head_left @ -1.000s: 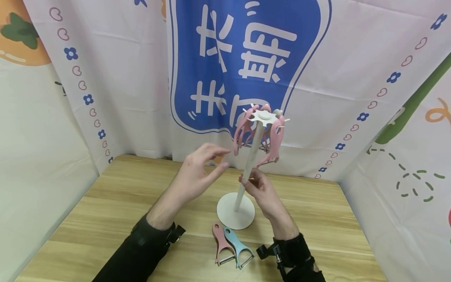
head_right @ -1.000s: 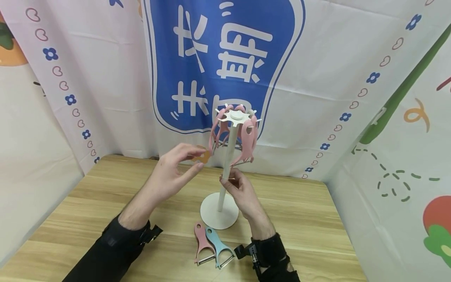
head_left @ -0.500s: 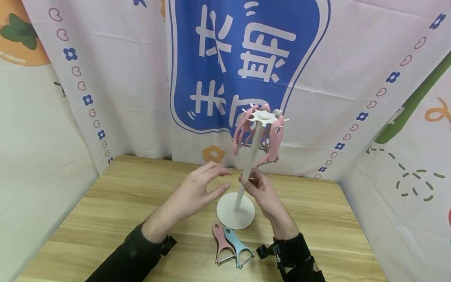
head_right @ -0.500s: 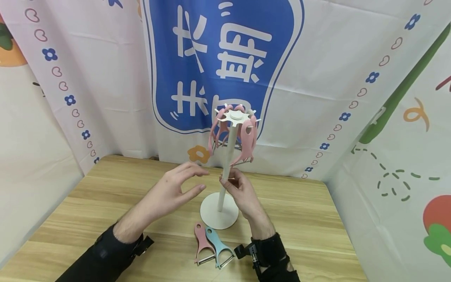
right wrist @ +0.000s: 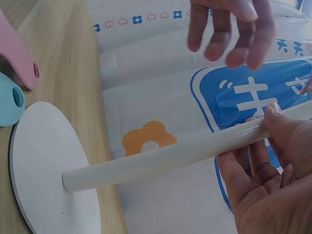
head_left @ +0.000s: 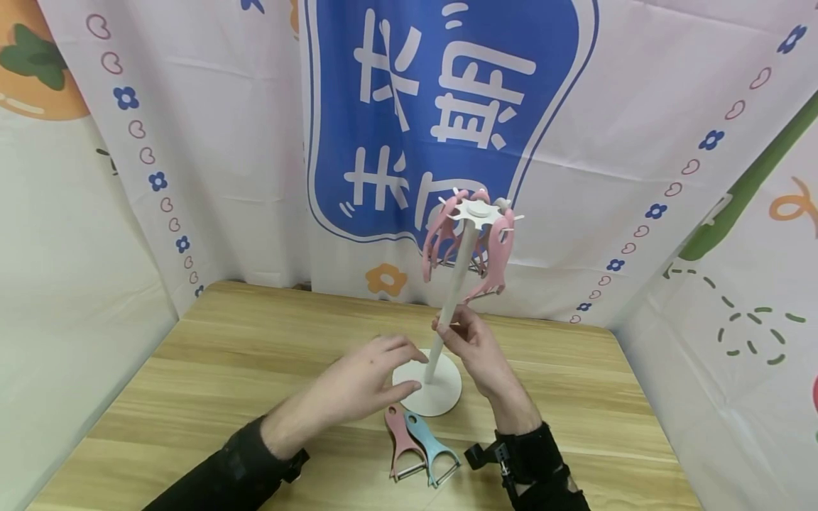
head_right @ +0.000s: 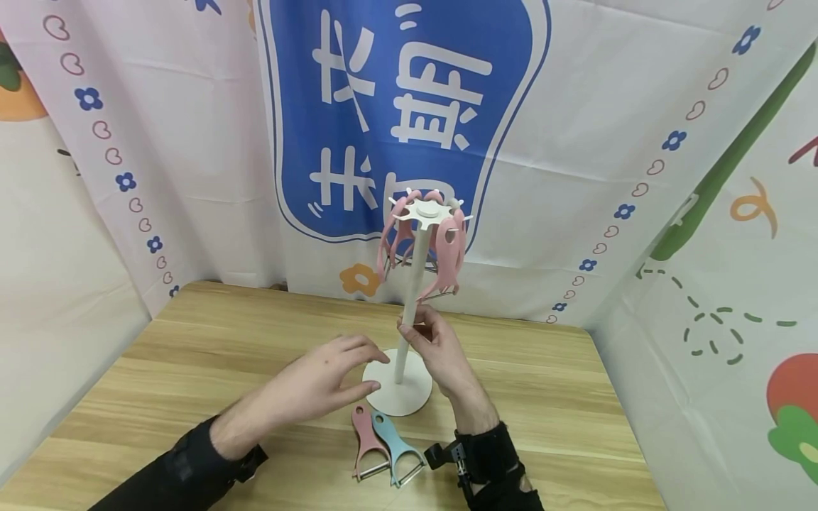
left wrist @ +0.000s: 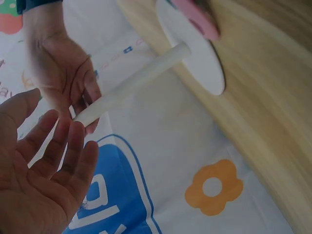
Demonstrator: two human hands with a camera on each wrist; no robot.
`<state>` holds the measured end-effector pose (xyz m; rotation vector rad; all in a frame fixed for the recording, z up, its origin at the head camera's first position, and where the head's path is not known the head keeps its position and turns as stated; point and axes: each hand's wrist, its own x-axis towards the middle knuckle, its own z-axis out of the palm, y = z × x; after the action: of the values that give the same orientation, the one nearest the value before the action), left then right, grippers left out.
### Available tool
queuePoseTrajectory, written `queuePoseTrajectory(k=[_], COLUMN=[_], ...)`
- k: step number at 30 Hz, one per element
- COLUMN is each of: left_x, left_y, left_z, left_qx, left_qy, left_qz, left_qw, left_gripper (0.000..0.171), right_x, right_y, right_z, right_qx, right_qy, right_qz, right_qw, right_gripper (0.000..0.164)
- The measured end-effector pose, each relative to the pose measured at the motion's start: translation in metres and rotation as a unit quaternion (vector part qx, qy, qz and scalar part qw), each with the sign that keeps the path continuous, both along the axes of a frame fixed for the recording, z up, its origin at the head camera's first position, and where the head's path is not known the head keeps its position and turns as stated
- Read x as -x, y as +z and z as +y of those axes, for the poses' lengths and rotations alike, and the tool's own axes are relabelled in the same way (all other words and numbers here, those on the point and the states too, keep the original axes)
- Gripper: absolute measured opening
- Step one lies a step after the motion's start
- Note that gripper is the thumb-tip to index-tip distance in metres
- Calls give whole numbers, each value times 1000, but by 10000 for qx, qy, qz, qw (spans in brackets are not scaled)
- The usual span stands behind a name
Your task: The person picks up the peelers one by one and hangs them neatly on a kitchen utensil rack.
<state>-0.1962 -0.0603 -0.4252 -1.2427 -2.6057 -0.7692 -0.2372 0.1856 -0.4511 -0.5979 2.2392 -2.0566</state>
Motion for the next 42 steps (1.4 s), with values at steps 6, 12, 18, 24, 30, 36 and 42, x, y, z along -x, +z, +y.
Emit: queuePoseTrajectory(k=[6, 12, 18, 24, 30, 36, 42], left_x=[-5, -10, -16, -21, -23, -22, -20], left_y=[-16, -34, -48, -57, -63, -66, -65], left_z=[4, 8, 11, 11, 10, 9, 6], left_qx=[458, 836, 1068, 1288, 1569, 1561, 1576], left_qy=[-296, -541, -798, -1028, -1042, -1059, -1185], left_qz=[-238, -63, 238, 333, 588, 742, 573], left_qw=[9982, 9950, 9908, 9858, 9803, 9792, 9787], left_gripper=[37, 35, 30, 18, 12, 9, 7], right_x=[0, 0, 0, 0, 1, 1, 1], right_y=[0, 0, -1, 0, 0, 0, 0], right_z=[0, 0, 0, 0, -1, -1, 0], right_qx=[-3, -29, -22, -20, -15, -25, -25], right_qy=[9, -1, -36, -42, -30, -43, -62], right_qz=[43, 11, 19, 4, -6, 11, -20], right_qw=[10000, 10000, 10000, 10000, 10000, 10000, 10000], right_gripper=[36, 40, 32, 34, 38, 38, 37])
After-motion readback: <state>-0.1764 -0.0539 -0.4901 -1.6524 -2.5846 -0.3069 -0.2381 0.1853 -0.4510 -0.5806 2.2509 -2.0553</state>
